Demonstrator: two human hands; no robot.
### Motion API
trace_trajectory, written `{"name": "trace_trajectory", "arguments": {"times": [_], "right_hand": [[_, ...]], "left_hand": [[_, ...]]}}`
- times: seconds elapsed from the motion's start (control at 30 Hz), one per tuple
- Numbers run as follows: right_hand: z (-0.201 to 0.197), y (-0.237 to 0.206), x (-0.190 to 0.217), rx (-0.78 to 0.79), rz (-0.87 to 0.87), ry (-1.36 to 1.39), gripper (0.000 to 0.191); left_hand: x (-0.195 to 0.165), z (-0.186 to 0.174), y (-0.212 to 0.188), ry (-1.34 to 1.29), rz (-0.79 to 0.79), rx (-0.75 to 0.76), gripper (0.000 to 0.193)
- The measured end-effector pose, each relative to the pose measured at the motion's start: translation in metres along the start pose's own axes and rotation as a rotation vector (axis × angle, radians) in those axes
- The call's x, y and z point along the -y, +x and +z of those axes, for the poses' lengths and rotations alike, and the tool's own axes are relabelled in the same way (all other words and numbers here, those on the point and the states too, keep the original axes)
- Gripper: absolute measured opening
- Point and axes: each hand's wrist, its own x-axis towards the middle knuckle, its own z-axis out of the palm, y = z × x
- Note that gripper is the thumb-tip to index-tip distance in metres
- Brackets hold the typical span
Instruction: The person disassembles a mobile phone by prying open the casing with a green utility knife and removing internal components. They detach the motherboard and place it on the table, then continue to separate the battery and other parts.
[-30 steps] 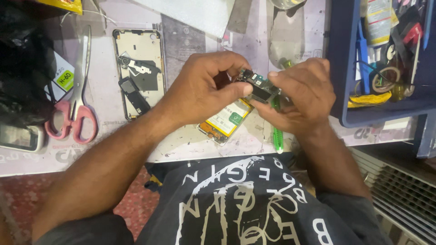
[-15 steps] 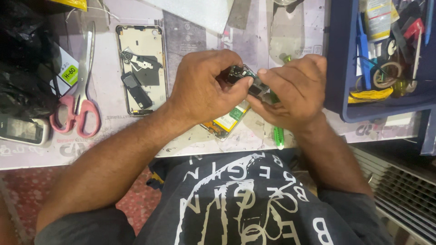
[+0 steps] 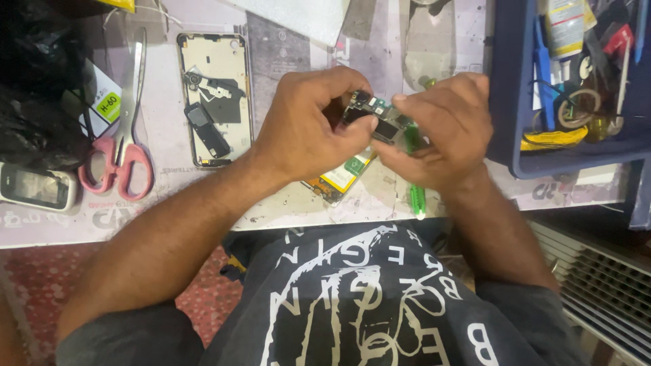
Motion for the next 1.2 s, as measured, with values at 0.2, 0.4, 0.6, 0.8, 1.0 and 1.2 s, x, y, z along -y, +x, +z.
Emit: {"name": "trace_trajectory", "arguments": {"times": [0.2,0.4,0.6,0.8,1.0,1.2], "right_hand": [[-0.005,0.001,-0.002,-0.074,0.038,0.075,0.054],[-0.005,0.001,-0.002,-0.089,0.024,0.064,0.055],[-0.004,0.000,-0.004,-0.099,0.006,0.107,0.054],[-0.002,-0.004,-0.003,-0.122,0.090,0.242,0.042],[-0.002,-0.009,-0.002,-0.152,0.003,0.041,0.034],[-0.003,-0.008,-0.003,-0.169,-0.087,0.004,0.037]], "left_hand": [[0.005,-0.001,0.004,-0.358,-0.107,0.113,0.015],[0.005,-0.001,0.004,-0.405,-0.125,0.114,0.014],[0.005,-0.001,0.004,-0.365,-0.077,0.098,0.016],[0.008,0.001,0.004,-0.305,0.004,0.051,0.019],[0.012,-0.003,0.007,-0.691,-0.188,0.175,0.032],[0.013,-0.006,0.004,-0.653,-0.172,0.223,0.033]]}}
